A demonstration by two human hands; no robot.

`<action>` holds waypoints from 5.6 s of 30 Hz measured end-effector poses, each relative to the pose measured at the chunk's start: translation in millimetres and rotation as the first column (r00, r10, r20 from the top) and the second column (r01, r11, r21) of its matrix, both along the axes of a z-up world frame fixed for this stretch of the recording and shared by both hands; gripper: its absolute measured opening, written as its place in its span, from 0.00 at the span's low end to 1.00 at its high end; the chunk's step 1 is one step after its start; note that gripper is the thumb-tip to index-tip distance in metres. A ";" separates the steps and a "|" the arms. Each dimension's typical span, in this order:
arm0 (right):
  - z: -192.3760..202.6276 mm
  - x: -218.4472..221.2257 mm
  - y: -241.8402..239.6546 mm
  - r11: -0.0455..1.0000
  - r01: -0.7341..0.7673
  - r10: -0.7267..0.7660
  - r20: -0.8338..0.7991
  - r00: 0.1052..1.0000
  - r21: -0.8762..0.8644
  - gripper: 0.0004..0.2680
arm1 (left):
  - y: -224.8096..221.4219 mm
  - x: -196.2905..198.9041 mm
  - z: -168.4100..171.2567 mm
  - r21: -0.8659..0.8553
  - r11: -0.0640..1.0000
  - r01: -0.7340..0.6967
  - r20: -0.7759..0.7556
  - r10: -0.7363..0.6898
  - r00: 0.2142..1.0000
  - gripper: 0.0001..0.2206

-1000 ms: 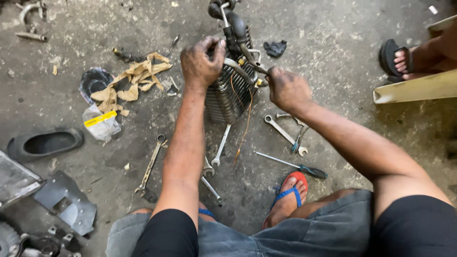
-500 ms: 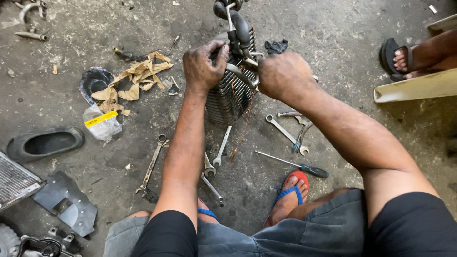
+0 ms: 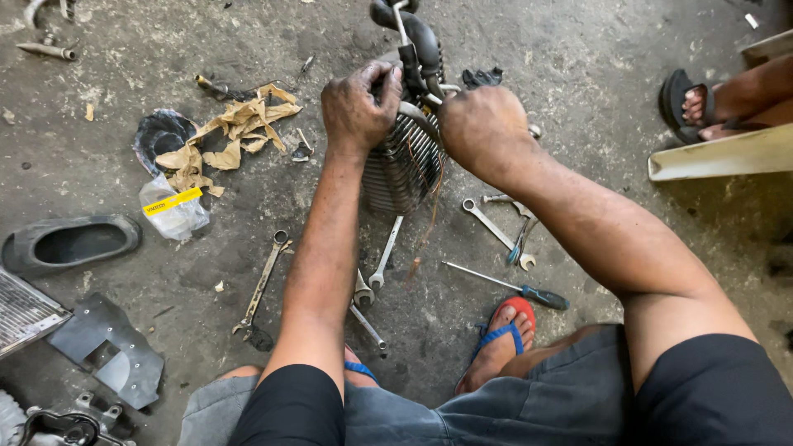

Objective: The person sits on the floor and uses a screwdriver and wrench to tighten connections on a car radiator. They adjust the radiator's position and apply a liquid from a bottle to the connections before continuing to tighten them.

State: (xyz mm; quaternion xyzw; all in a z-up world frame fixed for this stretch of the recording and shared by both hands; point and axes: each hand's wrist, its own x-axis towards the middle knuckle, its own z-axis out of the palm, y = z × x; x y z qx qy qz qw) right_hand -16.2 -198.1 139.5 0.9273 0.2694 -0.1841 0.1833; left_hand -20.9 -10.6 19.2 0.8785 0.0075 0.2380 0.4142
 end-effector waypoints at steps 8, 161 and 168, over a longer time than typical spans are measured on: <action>-14.6 -9.8 -9.7 0.972 0.066 -0.074 0.027 0.997 0.224 0.07 | 11.6 3.2 7.8 -0.027 0.999 0.025 0.131 -0.021 0.991 0.10; -65.1 2.2 -56.9 0.894 -0.103 0.016 0.200 0.980 0.435 0.11 | -51.5 -14.1 43.9 0.161 0.987 -0.001 0.258 -0.041 0.965 0.16; -57.3 -4.5 -58.8 0.912 0.117 -0.131 0.009 0.991 0.394 0.13 | -52.2 -11.6 39.8 0.180 0.984 0.006 0.192 -0.041 0.980 0.16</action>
